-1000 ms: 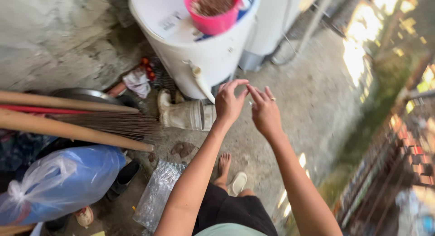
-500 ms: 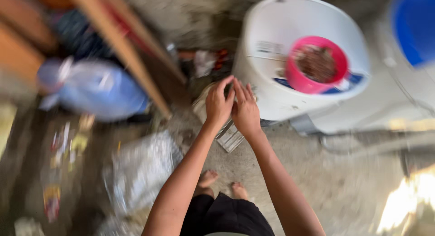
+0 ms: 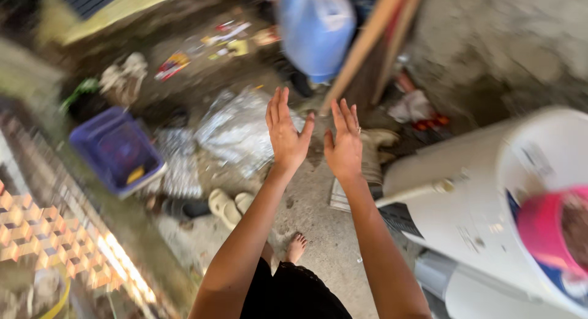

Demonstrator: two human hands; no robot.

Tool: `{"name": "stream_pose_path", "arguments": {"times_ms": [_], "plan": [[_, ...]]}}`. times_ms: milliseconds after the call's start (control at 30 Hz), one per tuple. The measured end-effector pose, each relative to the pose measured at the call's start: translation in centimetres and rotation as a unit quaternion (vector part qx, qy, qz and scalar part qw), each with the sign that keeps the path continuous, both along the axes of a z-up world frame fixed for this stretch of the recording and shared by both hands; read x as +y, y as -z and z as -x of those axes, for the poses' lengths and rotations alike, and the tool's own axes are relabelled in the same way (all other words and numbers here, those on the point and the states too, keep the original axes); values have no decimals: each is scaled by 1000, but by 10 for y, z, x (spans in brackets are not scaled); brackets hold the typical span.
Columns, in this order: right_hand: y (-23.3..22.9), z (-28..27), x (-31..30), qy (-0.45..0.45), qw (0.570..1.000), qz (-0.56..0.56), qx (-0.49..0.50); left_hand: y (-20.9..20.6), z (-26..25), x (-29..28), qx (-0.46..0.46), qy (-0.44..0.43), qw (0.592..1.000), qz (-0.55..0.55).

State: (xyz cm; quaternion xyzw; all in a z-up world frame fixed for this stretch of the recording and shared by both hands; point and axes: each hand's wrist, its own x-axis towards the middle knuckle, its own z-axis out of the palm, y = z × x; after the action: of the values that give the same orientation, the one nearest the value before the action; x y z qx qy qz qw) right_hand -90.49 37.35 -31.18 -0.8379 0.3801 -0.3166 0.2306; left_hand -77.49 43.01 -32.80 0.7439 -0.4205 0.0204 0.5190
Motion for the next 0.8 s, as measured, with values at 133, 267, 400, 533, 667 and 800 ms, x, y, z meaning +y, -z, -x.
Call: {"name": "stream_pose_path", "arguments": {"times_ms": [133, 267, 400, 533, 667, 800], "plan": [[5, -40, 17, -83, 997, 1, -2, 9, -20, 44, 12, -80, 997, -8], [11, -64, 45, -130, 991, -6, 1, 14, -32, 84, 38, -115, 993, -17], [11, -73, 62, -163, 986, -6, 21, 18, -40, 100, 57, -154, 986, -17], [15, -77, 68, -180, 983, 17, 38, 23, -48, 112, 49, -167, 984, -26], [14, -87, 73, -208, 978, 17, 26, 25, -52, 123, 51, -176, 982, -41], [11, -92, 76, -234, 972, 18, 7, 29, -63, 138, 50, -197, 978, -50]]}}
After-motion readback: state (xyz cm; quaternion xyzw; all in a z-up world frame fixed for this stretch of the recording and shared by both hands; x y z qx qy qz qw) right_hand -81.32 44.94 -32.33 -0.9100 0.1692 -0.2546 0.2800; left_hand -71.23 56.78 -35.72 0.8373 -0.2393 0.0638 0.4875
